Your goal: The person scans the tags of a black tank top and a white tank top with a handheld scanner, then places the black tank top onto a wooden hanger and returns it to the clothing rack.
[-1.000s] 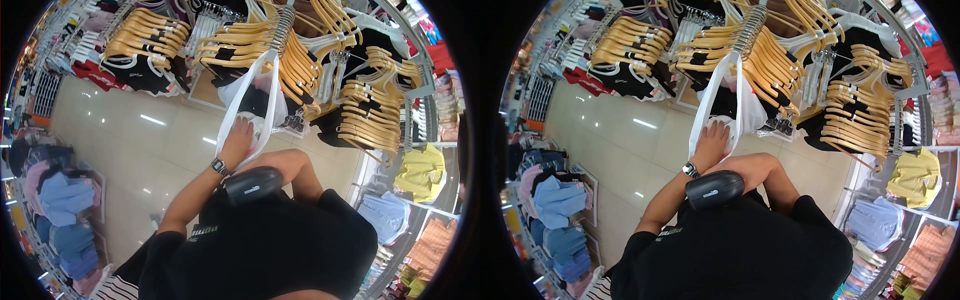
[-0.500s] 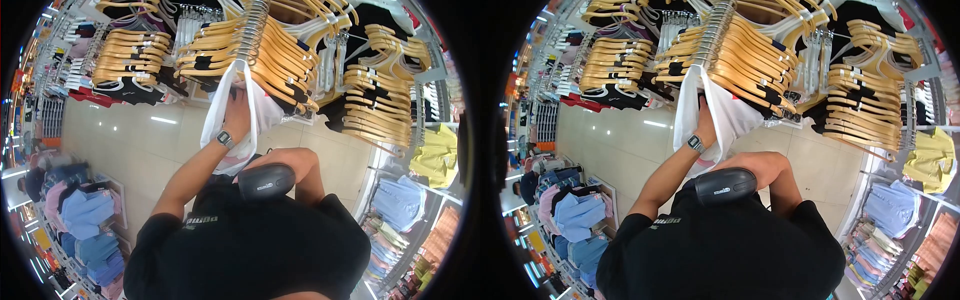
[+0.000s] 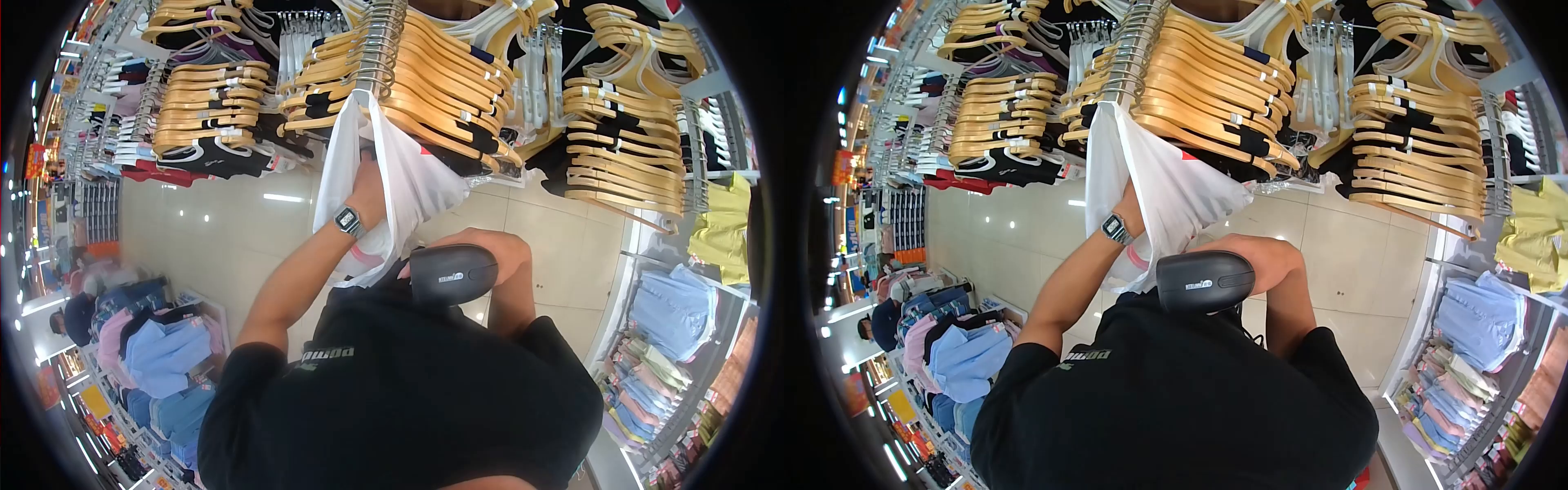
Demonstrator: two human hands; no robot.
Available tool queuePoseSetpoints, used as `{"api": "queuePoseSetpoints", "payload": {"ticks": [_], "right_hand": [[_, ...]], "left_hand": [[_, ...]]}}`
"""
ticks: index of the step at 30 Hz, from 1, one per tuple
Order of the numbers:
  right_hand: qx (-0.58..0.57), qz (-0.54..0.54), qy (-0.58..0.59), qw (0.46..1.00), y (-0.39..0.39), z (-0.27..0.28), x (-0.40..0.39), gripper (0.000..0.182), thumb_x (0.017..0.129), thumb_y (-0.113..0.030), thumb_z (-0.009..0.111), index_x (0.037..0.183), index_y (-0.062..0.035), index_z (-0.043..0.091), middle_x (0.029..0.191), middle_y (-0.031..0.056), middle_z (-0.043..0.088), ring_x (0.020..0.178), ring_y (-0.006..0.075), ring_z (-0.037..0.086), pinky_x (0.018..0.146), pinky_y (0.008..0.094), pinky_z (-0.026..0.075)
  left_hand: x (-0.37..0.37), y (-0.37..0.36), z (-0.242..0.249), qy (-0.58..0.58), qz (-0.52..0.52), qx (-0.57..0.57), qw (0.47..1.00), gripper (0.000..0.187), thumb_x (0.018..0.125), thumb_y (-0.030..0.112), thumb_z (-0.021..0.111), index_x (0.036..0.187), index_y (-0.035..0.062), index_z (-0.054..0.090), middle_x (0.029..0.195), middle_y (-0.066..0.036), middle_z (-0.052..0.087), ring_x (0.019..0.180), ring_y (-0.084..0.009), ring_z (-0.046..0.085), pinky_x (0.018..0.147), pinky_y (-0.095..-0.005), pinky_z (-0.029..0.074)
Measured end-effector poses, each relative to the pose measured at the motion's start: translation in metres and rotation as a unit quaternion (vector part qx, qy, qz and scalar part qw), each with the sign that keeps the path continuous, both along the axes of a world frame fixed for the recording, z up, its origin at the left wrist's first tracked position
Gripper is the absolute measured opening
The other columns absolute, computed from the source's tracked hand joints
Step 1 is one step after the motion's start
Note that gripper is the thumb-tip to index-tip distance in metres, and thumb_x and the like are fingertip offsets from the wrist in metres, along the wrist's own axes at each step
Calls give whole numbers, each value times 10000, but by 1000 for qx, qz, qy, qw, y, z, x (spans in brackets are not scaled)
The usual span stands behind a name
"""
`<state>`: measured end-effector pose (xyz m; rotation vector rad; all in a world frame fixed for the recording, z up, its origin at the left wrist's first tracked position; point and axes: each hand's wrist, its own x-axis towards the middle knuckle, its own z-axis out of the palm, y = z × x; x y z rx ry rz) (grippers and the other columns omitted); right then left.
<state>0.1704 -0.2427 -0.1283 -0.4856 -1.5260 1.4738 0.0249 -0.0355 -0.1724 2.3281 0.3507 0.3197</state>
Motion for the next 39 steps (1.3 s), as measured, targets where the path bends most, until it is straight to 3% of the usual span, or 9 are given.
{"api": "queuePoseSetpoints", "payload": {"ticks": [7, 11, 16, 21, 26, 29, 32, 35, 39], "right_hand": [[-51, -12, 5, 999, -8, 14, -8, 810, 790, -347, 804, 1377, 89, 457, 1333, 232, 590, 1190, 341, 607, 1017, 411, 454], [-17, -21, -4, 1000, 6, 64, -19, 459, 842, -153, 764, 1209, 79, 615, 1270, 218, 633, 1129, 308, 651, 940, 362, 526], [7, 0, -21, 1000, 7, 80, -37, 632, 794, -219, 822, 1295, 74, 570, 1305, 217, 619, 1178, 319, 621, 1007, 406, 467], [55, -60, -27, 996, -6, 89, -80, 421, 841, -140, 766, 1179, 73, 633, 1185, 220, 664, 1067, 389, 661, 861, 434, 558], [-1, -78, -45, 996, -20, 95, -126, 453, 813, -99, 782, 1203, 70, 625, 1229, 232, 644, 1062, 336, 667, 912, 398, 532], [-58, -96, -38, 993, -28, 85, -159, 592, 765, -102, 817, 1283, 59, 580, 1321, 214, 602, 1140, 299, 632, 980, 383, 490], [-144, -135, 37, 980, -28, 87, -205, 787, 703, -159, 872, 1381, 21, 515, 1498, 153, 472, 1309, 277, 515, 1073, 390, 412], [-108, -162, -14, 981, -25, 88, -239, 822, 718, -115, 863, 1421, 39, 465, 1557, 201, 345, 1269, 266, 535, 1056, 395, 433], [-145, -164, -58, 974, -43, 78, -277, 873, 694, -84, 879, 1450, 7, 452, 1563, 210, 345, 1355, 294, 465, 1095, 427, 392]], "left_hand": [[7, -1, 108, 277, -90, 287, 912, 247, 882, 110, 569, 1114, 65, 640, 1123, -112, 663, 1065, -232, 630, 778, -375, 549], [-25, -11, 154, 84, -61, 396, 913, 194, 771, 66, 648, 964, 63, 649, 900, -50, 662, 905, -215, 660, 659, -321, 552], [-79, -13, 198, -105, 48, 211, 971, 349, 712, -155, 531, 992, 35, 614, 946, -70, 673, 922, -263, 652, 774, -349, 534], [-164, -12, 213, -284, 151, -10, 947, 306, 747, -149, 610, 992, 35, 595, 1004, -143, 671, 935, -245, 656, 785, -352, 547], [-268, 16, 188, -508, 93, -235, 824, 202, 986, 244, 540, 1119, 98, 498, 1084, -190, 604, 967, -268, 600, 839, -417, 534], [-300, 17, 175, -533, 20, -432, 728, 181, 995, 277, 535, 1123, 158, 489, 1033, -117, 575, 896, -247, 539, 755, -464, 525], [-319, -17, 179, -475, 203, -561, 647, 183, 1001, 320, 540, 1102, 168, 513, 978, -56, 561, 858, -229, 514, 704, -439, 513], [-326, -36, 130, -424, 109, -605, 666, 241, 1022, 295, 502, 1197, 130, 521, 1084, -73, 583, 966, -230, 549, 812, -427, 516], [-341, -82, 6, -228, 284, -537, 761, 293, 1026, 195, 485, 1276, 46, 514, 1171, -82, 586, 1061, -216, 561, 929, -363, 471]]}}
